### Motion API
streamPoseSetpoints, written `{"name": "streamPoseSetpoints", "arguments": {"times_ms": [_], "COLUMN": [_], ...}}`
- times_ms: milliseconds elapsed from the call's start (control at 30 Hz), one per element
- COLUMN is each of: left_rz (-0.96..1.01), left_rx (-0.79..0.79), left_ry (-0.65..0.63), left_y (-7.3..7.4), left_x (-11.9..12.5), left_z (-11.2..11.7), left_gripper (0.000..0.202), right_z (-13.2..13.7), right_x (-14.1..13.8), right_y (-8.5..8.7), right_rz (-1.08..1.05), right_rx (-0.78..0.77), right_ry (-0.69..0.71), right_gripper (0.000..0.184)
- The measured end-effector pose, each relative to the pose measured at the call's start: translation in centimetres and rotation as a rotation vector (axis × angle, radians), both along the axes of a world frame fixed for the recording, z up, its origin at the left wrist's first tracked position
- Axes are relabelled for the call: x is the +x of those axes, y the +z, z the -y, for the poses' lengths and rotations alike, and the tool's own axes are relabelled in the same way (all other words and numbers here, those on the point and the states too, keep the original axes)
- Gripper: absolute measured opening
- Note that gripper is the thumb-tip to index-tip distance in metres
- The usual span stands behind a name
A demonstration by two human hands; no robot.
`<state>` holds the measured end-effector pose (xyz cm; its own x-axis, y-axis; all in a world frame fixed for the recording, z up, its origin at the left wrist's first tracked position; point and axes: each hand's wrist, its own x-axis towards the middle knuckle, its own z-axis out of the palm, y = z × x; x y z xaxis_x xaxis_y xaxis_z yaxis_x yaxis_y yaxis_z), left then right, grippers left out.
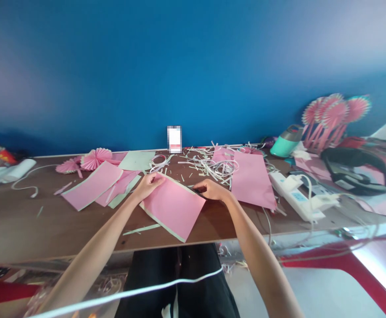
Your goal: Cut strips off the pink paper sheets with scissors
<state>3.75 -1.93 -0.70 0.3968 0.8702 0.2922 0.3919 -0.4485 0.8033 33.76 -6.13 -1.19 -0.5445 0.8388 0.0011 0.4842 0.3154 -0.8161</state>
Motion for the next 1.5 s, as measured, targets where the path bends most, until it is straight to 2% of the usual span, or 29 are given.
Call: {"name": "streamPoseSetpoints", "arguments": {"times_ms": [200,400,667,1500], "left_rz": [0.097,0.104,0.103,0.107], "left_rx": [-0.127,-0.128,-0.169,-0.161], "left_ry": [-0.017,-0.039,-0.081,-0.098], "left_y": [0.6,0.7,0.6,-0.5], "left_x": [0.2,0.3,0.8,1.4], "left_z": [0.6,0.7,1.2,1.1], "left_gripper": [0.031,0.032,0.031,0.033], "right_z": [0.3,0.7,0.5,0.5], "right_x": [0.0,0.0,-0.3,-0.7], "right_y": [0.5,1.2,0.7,0.1], "right_rz": [-0.039,-0.048,-0.063,-0.075], "right_rx": [-0.052,-0.087,-0.066,-0.050], "right_ry": [0.014,0.032,0.021,0.035], "right_gripper": [0.041,0.041,0.043,0.043]}}
